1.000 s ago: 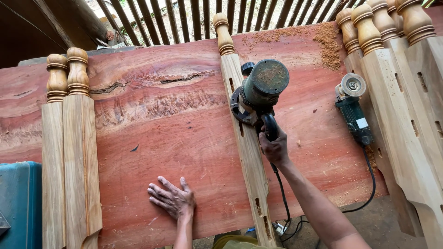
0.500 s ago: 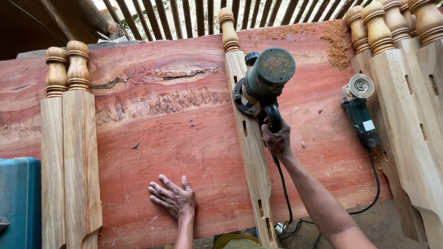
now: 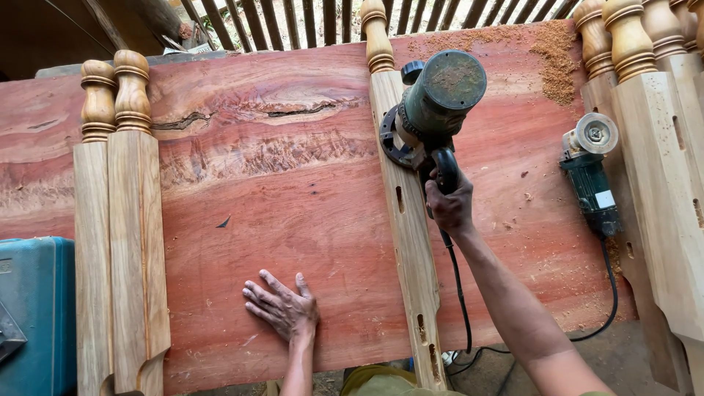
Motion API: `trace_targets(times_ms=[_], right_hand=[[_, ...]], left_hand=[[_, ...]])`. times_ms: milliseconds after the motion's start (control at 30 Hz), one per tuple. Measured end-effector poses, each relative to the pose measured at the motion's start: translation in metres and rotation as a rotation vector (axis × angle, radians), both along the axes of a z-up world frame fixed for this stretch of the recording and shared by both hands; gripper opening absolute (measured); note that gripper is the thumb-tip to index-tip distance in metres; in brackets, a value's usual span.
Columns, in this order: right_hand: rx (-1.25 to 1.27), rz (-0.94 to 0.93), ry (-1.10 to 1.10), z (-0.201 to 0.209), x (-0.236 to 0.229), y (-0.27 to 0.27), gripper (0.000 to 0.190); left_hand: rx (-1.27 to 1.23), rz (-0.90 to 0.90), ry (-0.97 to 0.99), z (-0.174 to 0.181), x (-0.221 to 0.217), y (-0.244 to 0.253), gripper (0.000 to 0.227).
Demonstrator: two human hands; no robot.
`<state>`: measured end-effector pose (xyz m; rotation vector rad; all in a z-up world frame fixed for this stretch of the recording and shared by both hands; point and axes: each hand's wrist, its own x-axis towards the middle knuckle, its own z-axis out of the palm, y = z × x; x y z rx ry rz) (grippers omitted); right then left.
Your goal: The person uses a handheld router to carve grooves and shapes into a long wooden post with decorative turnings. They then switch to an angle grinder to smooth the carved areas and edges of the post.
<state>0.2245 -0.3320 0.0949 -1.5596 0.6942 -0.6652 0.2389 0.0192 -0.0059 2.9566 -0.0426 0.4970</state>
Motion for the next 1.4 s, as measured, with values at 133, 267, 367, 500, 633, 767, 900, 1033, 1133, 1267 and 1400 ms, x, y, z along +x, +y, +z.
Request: trace_targets(times_ms=[133, 267, 367, 500, 633, 767, 900, 1033, 1133, 1267, 1400], right_hand=[[0.052, -0.024, 0.015, 0.003, 0.008, -0.003, 0.011], [-0.073, -0.01, 0.044, 0.01, 0.013, -0.004, 0.008], [-0.08, -0.017, 0.058, 0.01, 0.017, -0.006, 0.007], [-0.083, -0.046, 0.053, -0.002, 0.024, -0.014, 0.008], [-0.098, -0.023, 0.034, -0.005, 0.031, -0.02, 0.006], [-0.072, -0.026, -0.02, -0.014, 0.038, -0.027, 0.008], [-0.074, -0.018, -0.042, -0.015, 0.044, -0.033, 0.008], [-0.056, 0.022, -0.054, -0.007, 0.05, -0.035, 0.007], [-0.093, 0.024, -0.059, -0.01, 0.056, -0.038, 0.008], [-0.12, 0.004, -0.122, -0.022, 0.063, -0.047, 0.008], [-0.202, 0.017, -0.161, -0.023, 0.066, -0.052, 0.014]], left_hand=[[-0.009, 0.001, 0.012, -0.001, 0.001, 0.0, 0.078], [0.001, -0.005, 0.006, 0.001, 0.001, 0.001, 0.077], [0.011, 0.0, 0.007, 0.002, 0.001, 0.0, 0.077], [-0.006, -0.002, 0.022, 0.004, 0.001, 0.0, 0.077], [0.009, 0.006, 0.031, 0.005, 0.001, -0.001, 0.077], [0.012, 0.014, 0.038, 0.009, 0.001, -0.002, 0.077], [-0.001, 0.018, 0.059, 0.007, 0.002, -0.001, 0.079], [-0.018, 0.017, 0.06, 0.012, 0.003, -0.002, 0.078], [-0.023, 0.007, 0.05, 0.015, 0.004, -0.002, 0.078], [0.013, 0.0, 0.017, 0.013, 0.005, 0.0, 0.075], [0.043, -0.006, -0.014, 0.012, 0.007, 0.0, 0.074]])
